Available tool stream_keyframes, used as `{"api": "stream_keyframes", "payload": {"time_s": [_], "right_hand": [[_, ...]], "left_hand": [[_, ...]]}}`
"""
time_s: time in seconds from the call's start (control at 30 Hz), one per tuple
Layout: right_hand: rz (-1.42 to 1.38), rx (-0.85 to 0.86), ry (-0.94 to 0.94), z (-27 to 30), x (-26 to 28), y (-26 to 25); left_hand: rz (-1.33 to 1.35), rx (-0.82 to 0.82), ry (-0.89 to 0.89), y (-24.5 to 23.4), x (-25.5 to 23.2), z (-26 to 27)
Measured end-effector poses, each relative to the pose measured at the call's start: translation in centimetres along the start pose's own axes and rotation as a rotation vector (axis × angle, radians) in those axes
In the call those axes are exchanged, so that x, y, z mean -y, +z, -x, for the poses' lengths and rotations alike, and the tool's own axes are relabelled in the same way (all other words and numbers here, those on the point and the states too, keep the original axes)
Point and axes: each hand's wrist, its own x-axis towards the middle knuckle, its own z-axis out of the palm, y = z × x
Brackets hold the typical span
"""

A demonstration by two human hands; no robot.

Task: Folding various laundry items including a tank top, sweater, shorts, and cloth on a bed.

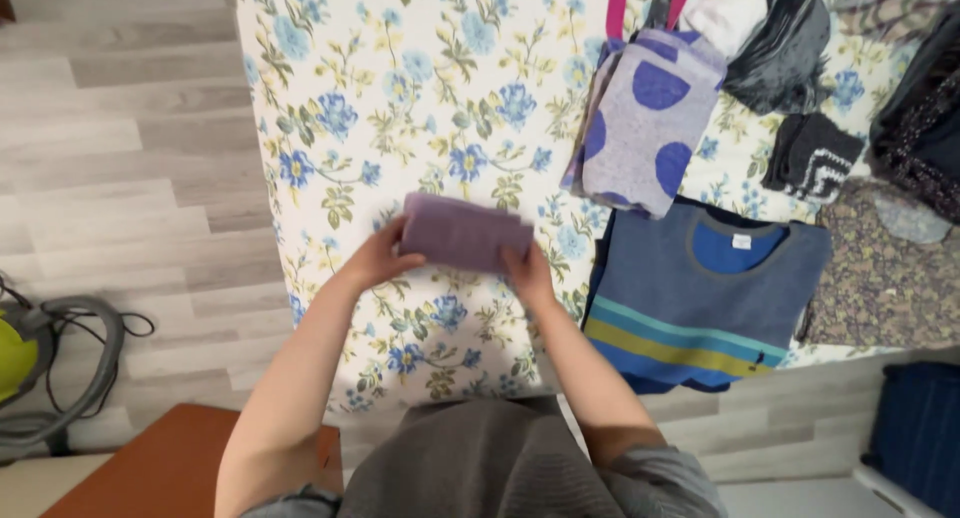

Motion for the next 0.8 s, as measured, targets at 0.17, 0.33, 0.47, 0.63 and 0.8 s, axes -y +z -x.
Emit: {"api": "stream_keyframes", "payload": {"time_s": [0.17,0.33,0.47,0.63,0.8], "right_hand": [[-0.005,-0.219,-0.016,-3.6,3.2,1.6],[0.669,-0.287,0.33,-4.5,9.0,4.1],[0.711,-0.464,-0.071,-4.1,7.8,2.9],[-0.358,-0.095,0.525,-1.5,9.0,-1.2],[-0.889,-0.1,0.259,1.5,13.9,-7.4]], "left_hand": [[-0.078,-0.214,0.139,1.5,-1.9,-2.9],[-0.138,-0.598,-0.264,5.2,3.0,-7.2],[-0.295,-1.079,-0.017,4.9,1.3,-6.6],[0.245,-0.508,-0.266,2.9,-3.3,-5.0],[0.575,-0.406,0.293,4.6,-17.8,-8.8]]}}
